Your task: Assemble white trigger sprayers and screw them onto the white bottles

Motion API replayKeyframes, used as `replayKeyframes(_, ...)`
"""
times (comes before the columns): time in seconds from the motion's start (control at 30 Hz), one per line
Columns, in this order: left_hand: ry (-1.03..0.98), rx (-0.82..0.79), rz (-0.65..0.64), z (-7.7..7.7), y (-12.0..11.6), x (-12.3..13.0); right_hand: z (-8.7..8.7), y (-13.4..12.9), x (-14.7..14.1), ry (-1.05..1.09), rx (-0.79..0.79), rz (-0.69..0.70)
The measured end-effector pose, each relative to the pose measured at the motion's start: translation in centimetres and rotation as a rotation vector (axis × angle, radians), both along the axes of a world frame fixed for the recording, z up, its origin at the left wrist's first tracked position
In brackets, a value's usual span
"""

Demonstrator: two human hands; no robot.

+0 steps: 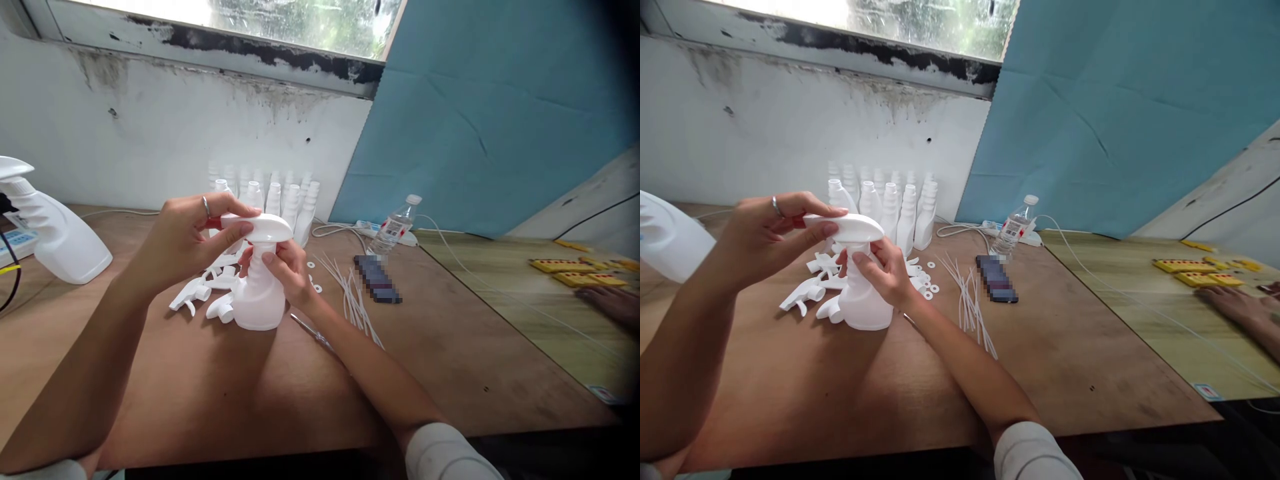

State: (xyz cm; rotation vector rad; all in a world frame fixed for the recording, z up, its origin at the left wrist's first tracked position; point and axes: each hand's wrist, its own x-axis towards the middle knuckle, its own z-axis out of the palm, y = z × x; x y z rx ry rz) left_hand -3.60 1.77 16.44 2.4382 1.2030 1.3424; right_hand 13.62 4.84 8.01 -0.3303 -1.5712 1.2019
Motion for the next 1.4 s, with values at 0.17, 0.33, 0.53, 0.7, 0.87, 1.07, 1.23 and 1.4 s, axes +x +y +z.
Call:
replayKeyframes(0.17,-0.003,-0.062,-0.007,0.2,-0.1,0.0,0.2,-0.2,-0.3,0.03,-0.015,-0.034)
replayKeyframes(0.33,-0.053,-0.093,-0.038,0.2,0.1,0.0,0.7,-0.4,-0.2,0.005,-0.034,-0.017)
replayKeyframes(0.53,-0.079,-0.123,-0.059,0.0,0.4,0.1,1.3,-0.6,-0.3,-0.036,-0.038,-0.052)
replayKeyframes(0.7,-0.092,-0.124,-0.08,0.0,0.4,0.1,1.2,-0.5,-0.3,-0.069,-0.055,-0.099)
replayKeyframes(0.87,-0.098,-0.127,-0.098,0.1,0.4,0.2,1.2,-0.5,-0.2,-0.025,-0.045,-0.02)
replayKeyframes(1.07,-0.053,-0.167,-0.056,0.3,0.2,0.1,1.0,-0.5,-0.4,-0.03,-0.032,-0.069)
replayKeyframes(1.23,-0.029,-0.15,-0.068,0.4,0.3,0.0,1.1,-0.5,-0.3,-0.013,-0.026,-0.09)
replayKeyframes(1.4,-0.047,-0.182,-0.067,0.1,0.4,-0.2,0.8,-0.4,-0.2,-0.003,-0.011,-0.024)
